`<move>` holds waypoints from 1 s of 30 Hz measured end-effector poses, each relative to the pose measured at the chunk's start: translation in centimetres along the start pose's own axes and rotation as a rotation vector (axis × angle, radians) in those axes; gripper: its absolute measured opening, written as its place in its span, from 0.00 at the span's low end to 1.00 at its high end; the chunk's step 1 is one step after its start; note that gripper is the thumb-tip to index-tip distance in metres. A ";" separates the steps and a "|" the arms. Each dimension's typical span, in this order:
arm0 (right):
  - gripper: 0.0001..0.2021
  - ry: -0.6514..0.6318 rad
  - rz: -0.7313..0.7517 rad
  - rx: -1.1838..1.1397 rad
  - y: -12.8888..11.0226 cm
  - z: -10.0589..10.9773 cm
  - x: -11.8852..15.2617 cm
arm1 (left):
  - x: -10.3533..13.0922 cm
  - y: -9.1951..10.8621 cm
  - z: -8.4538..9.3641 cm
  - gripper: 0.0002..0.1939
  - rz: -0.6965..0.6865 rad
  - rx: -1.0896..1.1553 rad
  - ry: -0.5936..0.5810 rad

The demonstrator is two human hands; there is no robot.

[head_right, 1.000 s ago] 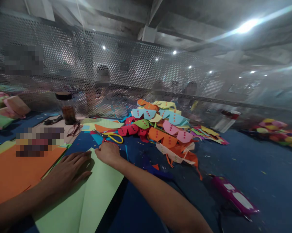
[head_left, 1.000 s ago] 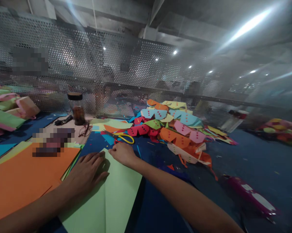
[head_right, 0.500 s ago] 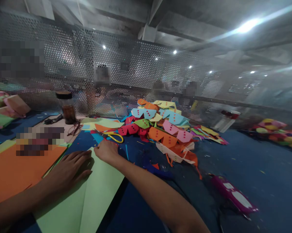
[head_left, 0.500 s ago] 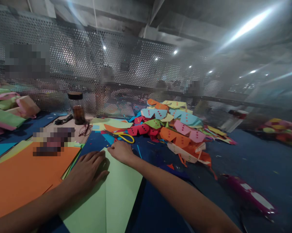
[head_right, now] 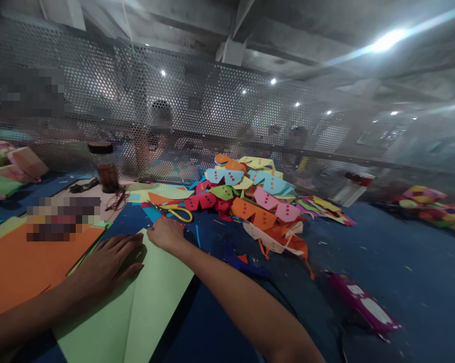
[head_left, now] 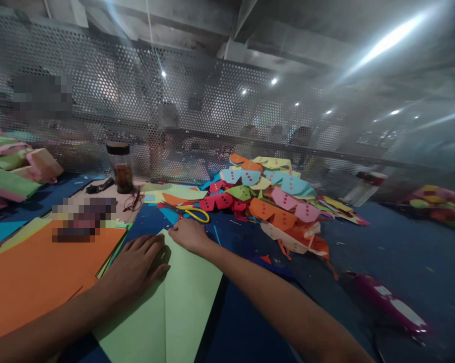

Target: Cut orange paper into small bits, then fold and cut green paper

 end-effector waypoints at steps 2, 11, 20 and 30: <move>0.19 0.002 0.002 -0.001 -0.1 -0.1 -0.1 | 0.0 0.0 0.0 0.22 -0.005 -0.004 -0.005; 0.17 0.020 0.002 -0.010 -0.2 -0.6 -0.6 | -0.1 0.1 0.3 0.24 0.001 -0.034 -0.041; 0.16 0.014 0.008 -0.016 -0.1 -0.7 -0.9 | -0.2 0.1 0.2 0.23 -0.004 -0.011 -0.016; 0.17 0.002 0.004 -0.019 -0.2 -0.4 -0.8 | 0.0 0.0 0.2 0.23 -0.008 -0.013 -0.008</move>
Point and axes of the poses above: each hand's wrist, its own x-axis away from the middle knuckle, its own z-axis out of the back of the hand, y = z × x, the point moved 1 cm from there along -x, towards the middle knuckle, and after that the axes turned 8 degrees about -x, right-handed, at the moved point
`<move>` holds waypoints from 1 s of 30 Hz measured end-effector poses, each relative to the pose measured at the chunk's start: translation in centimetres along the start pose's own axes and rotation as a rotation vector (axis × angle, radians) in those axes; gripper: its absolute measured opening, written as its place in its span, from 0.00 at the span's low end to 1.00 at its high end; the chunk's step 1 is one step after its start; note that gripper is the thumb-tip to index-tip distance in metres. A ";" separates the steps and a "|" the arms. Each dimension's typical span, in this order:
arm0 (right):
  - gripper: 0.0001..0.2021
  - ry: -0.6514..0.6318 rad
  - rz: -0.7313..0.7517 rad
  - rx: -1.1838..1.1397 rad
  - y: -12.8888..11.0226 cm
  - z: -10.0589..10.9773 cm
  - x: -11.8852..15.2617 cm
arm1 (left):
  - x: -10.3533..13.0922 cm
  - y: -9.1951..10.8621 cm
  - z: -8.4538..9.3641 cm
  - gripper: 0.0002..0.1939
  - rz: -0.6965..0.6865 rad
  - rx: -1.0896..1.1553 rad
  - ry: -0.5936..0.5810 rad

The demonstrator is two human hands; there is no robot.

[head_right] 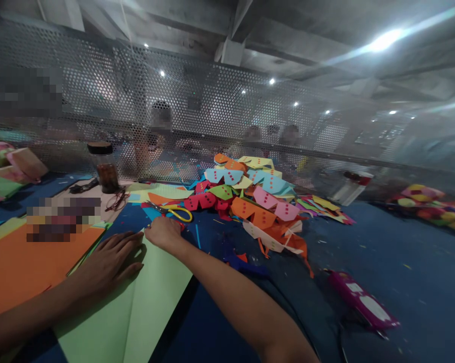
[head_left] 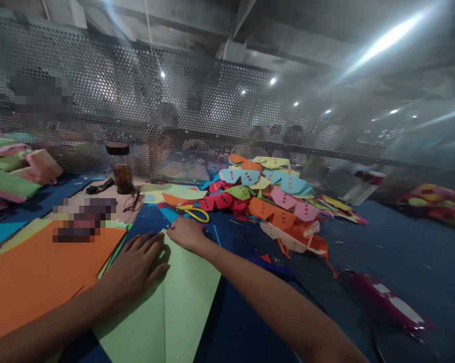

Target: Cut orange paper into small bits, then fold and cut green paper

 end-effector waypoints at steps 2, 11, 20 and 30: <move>0.18 0.007 0.002 0.003 0.1 -0.1 0.0 | 0.0 -0.1 -0.2 0.25 0.012 -0.005 0.006; 0.18 0.012 -0.005 0.018 -0.1 -0.2 0.0 | 0.1 -0.3 -0.7 0.29 0.010 -0.053 0.019; 0.18 0.002 -0.002 0.009 -0.3 0.2 0.3 | 0.0 -0.3 -0.6 0.29 0.010 -0.064 -0.011; 0.21 -0.024 0.016 -0.024 0.9 0.6 1.6 | 0.3 -0.6 -0.9 0.29 -0.008 -0.064 -0.024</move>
Point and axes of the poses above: each hand's wrist, its own x-axis away from the middle knuckle, its own z-axis out of the back of the hand, y = z × x, the point moved 1 cm from there along -x, towards the middle knuckle, and after that the axes turned 8 degrees about -x, right-handed, at the moved point
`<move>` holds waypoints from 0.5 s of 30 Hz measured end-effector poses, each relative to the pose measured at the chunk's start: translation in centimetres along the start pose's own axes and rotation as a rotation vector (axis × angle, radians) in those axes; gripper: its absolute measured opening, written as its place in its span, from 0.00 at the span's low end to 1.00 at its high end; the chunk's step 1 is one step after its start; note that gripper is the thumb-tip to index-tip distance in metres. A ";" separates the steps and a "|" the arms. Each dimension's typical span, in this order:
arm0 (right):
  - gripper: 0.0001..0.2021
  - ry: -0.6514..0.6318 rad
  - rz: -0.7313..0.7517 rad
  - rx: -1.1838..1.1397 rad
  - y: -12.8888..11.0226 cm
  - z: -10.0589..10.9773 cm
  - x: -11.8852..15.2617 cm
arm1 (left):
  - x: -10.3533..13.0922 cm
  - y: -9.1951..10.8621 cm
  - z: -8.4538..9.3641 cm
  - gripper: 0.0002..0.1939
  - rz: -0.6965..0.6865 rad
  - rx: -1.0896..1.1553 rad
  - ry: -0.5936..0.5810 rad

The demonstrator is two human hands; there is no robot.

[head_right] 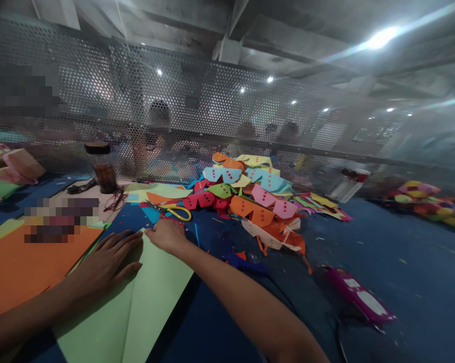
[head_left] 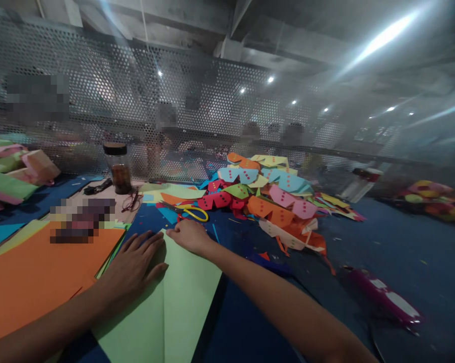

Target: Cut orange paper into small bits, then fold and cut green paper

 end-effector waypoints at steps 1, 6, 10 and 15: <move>0.20 0.000 0.004 -0.004 0.2 0.0 0.3 | 0.0 0.0 -0.1 0.29 -0.002 0.000 -0.002; 0.18 0.029 -0.004 -0.013 0.4 -0.4 0.9 | 0.1 0.0 -0.2 0.29 0.019 -0.028 -0.010; 0.15 0.040 -0.016 -0.009 0.1 -0.5 0.7 | 0.1 0.1 -0.1 0.30 0.021 -0.035 -0.026; 0.14 0.037 -0.017 -0.011 0.1 -0.3 0.5 | 0.0 0.1 -0.1 0.30 0.019 -0.050 -0.036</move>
Point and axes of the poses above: each hand's wrist, its own x-axis away from the middle knuckle, its own z-axis out of the back of the hand, y = z × x, the point moved 1 cm from there along -x, towards the middle knuckle, and after that the axes turned 8 degrees about -x, right-handed, at the moved point
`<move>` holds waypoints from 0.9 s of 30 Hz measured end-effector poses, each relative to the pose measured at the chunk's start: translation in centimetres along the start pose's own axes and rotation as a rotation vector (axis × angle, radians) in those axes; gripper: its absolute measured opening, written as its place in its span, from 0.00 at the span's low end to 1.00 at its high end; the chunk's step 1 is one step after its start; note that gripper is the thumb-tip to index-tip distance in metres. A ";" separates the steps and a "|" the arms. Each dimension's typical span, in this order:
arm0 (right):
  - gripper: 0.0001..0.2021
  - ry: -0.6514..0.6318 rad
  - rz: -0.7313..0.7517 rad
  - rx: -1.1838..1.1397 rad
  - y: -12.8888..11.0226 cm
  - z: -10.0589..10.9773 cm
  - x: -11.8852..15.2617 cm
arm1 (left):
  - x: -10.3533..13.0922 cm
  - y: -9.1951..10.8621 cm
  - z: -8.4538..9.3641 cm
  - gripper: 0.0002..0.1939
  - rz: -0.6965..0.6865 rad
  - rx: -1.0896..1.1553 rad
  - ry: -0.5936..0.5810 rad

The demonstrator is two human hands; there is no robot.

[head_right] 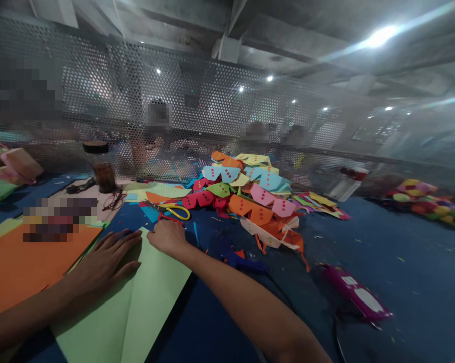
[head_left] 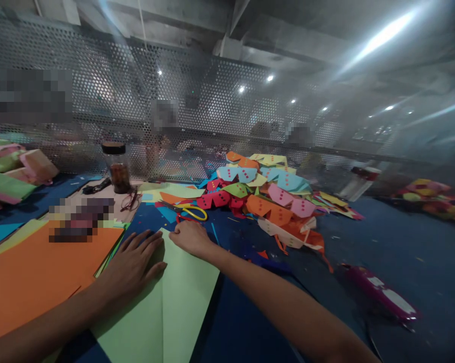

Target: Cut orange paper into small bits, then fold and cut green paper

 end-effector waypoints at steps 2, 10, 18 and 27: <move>0.14 0.002 -0.001 -0.001 0.1 0.0 -0.1 | 0.0 0.0 0.0 0.30 -0.003 -0.001 0.001; 0.16 0.030 -0.015 -0.006 0.3 -0.3 -0.1 | 0.0 0.0 0.0 0.30 -0.005 0.001 0.014; 0.15 0.018 -0.015 0.002 0.1 -0.1 -0.2 | 0.1 0.0 0.1 0.30 -0.004 -0.006 -0.006; 0.15 0.007 -0.014 -0.009 0.2 0.0 -0.1 | 0.1 -0.1 -0.2 0.31 -0.002 -0.013 0.000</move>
Point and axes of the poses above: each hand's wrist, its own x-axis away from the middle knuckle, its own z-axis out of the back of the hand, y = z × x, the point moved 1 cm from there along -x, towards the middle knuckle, and after that the axes turned 8 degrees about -x, right-handed, at the moved point
